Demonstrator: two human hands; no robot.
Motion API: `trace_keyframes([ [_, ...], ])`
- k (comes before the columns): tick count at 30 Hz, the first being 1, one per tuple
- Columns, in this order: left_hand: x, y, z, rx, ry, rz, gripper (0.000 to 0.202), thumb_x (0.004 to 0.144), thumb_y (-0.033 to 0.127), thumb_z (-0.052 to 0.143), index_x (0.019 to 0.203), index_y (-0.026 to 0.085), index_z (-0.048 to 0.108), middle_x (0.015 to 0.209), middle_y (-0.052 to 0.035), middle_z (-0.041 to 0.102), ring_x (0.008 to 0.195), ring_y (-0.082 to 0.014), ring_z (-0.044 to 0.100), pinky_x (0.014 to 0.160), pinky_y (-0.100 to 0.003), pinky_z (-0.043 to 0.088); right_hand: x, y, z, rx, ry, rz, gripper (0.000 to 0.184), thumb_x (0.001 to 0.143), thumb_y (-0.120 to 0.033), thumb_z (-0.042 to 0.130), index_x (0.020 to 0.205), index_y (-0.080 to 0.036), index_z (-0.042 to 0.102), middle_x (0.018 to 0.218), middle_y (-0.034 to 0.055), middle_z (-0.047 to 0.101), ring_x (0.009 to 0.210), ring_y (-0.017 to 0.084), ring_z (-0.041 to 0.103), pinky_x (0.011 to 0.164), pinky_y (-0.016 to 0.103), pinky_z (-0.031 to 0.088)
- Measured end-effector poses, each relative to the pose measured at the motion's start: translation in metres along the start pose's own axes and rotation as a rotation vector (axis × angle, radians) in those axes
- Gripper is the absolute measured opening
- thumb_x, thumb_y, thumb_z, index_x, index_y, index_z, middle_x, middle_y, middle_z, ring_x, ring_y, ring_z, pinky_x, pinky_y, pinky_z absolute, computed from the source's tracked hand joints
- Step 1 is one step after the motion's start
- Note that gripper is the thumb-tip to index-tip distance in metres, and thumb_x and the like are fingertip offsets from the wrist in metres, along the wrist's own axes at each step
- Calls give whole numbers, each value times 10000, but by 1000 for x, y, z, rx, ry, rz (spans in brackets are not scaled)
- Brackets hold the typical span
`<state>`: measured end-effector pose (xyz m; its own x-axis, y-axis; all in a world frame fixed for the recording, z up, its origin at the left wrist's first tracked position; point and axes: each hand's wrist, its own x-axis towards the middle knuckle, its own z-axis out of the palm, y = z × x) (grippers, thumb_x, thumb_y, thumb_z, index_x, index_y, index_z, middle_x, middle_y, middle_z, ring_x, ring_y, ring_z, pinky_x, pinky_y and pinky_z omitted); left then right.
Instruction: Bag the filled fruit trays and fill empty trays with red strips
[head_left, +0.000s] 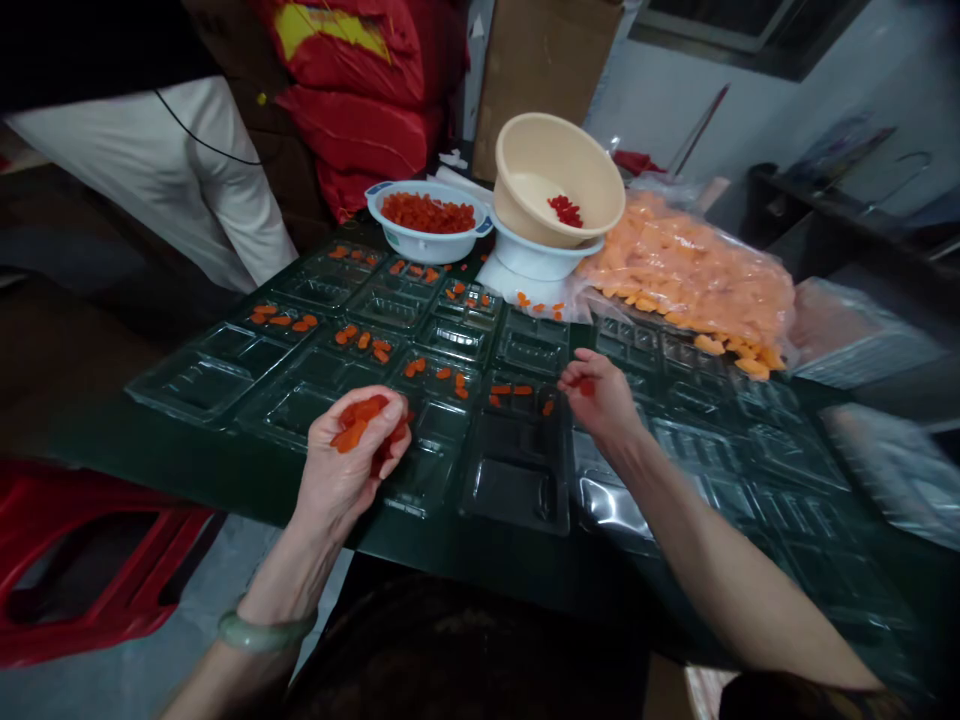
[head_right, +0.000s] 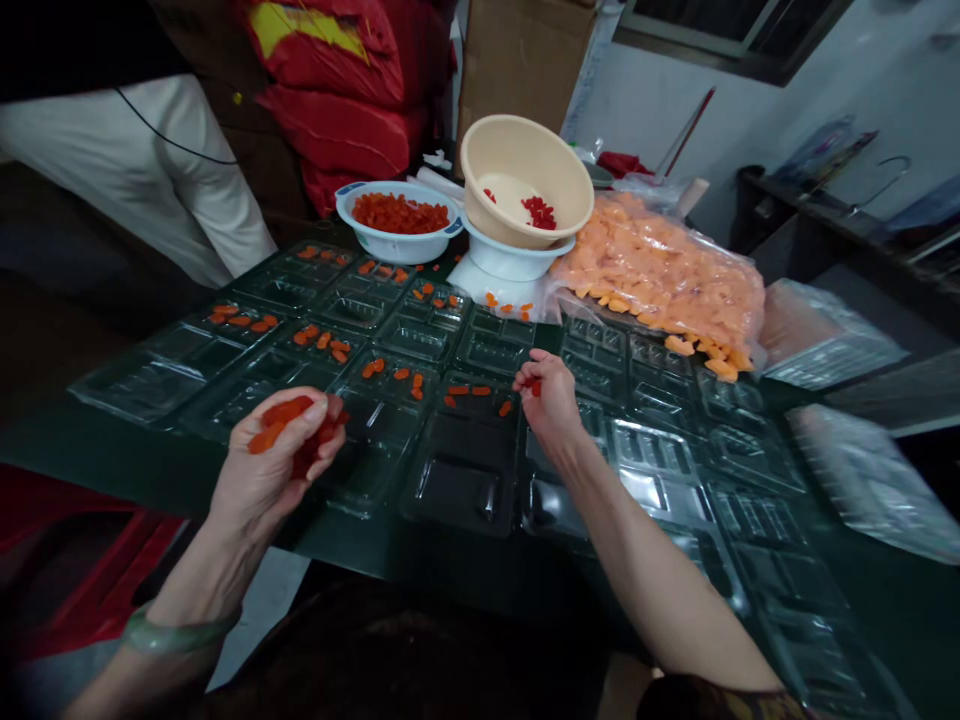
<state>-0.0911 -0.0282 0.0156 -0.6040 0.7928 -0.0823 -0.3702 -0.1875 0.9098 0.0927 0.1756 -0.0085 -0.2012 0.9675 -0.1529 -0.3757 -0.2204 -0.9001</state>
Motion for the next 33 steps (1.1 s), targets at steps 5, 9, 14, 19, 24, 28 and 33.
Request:
trace_keyframes([
  [5, 2, -4, 10, -10, -24, -19, 173, 681, 236, 714, 790, 172, 596, 700, -10, 589, 432, -67, 487, 315, -140, 279, 1, 7, 2, 13, -13, -25, 316, 454, -68, 444, 748, -182, 469, 489, -87, 422, 481, 79, 447, 495, 204, 370],
  [9, 2, -5, 12, -17, -41, -18, 172, 685, 233, 710, 798, 175, 594, 711, -13, 594, 440, -69, 492, 317, -142, 282, 7, 16, 4, -8, 2, -106, 321, 485, -34, 467, 764, -190, 493, 535, -96, 483, 520, 69, 493, 560, 205, 401],
  [14, 2, -5, 10, -20, -23, -18, 178, 677, 242, 712, 797, 182, 595, 713, -3, 595, 437, -64, 488, 317, -140, 281, 9, 22, 2, -28, -7, -139, 324, 493, 8, 517, 755, -183, 514, 545, -102, 515, 575, 77, 564, 632, 222, 426],
  [19, 1, -6, 8, -19, -21, -18, 178, 679, 245, 709, 803, 189, 594, 712, 2, 593, 440, -66, 491, 317, -140, 285, 8, 22, 4, -15, 22, -138, 305, 498, 17, 520, 734, -177, 515, 536, -93, 544, 588, 92, 594, 638, 231, 439],
  [24, -3, -4, 12, -12, -40, -34, 184, 686, 256, 710, 809, 184, 595, 712, -3, 593, 434, -63, 482, 316, -139, 277, 1, 10, -2, 16, 58, -117, 296, 542, -28, 595, 784, -184, 525, 580, -71, 581, 619, 110, 615, 636, 252, 470],
  [28, -8, -5, 19, 19, -34, -111, 251, 641, 291, 747, 787, 168, 585, 696, -11, 599, 409, -59, 470, 307, -136, 259, -28, -5, -11, 22, 24, -37, 263, 573, -76, 660, 785, -184, 549, 633, -31, 604, 618, 129, 608, 546, 248, 461],
  [33, -12, -15, 36, 53, -119, -237, 301, 621, 318, 763, 807, 168, 580, 649, -9, 585, 403, -67, 466, 310, -136, 231, -83, -9, -13, 97, -143, 381, 110, 686, -163, 642, 784, -154, 593, 689, 10, 602, 572, 105, 556, 493, 222, 397],
])
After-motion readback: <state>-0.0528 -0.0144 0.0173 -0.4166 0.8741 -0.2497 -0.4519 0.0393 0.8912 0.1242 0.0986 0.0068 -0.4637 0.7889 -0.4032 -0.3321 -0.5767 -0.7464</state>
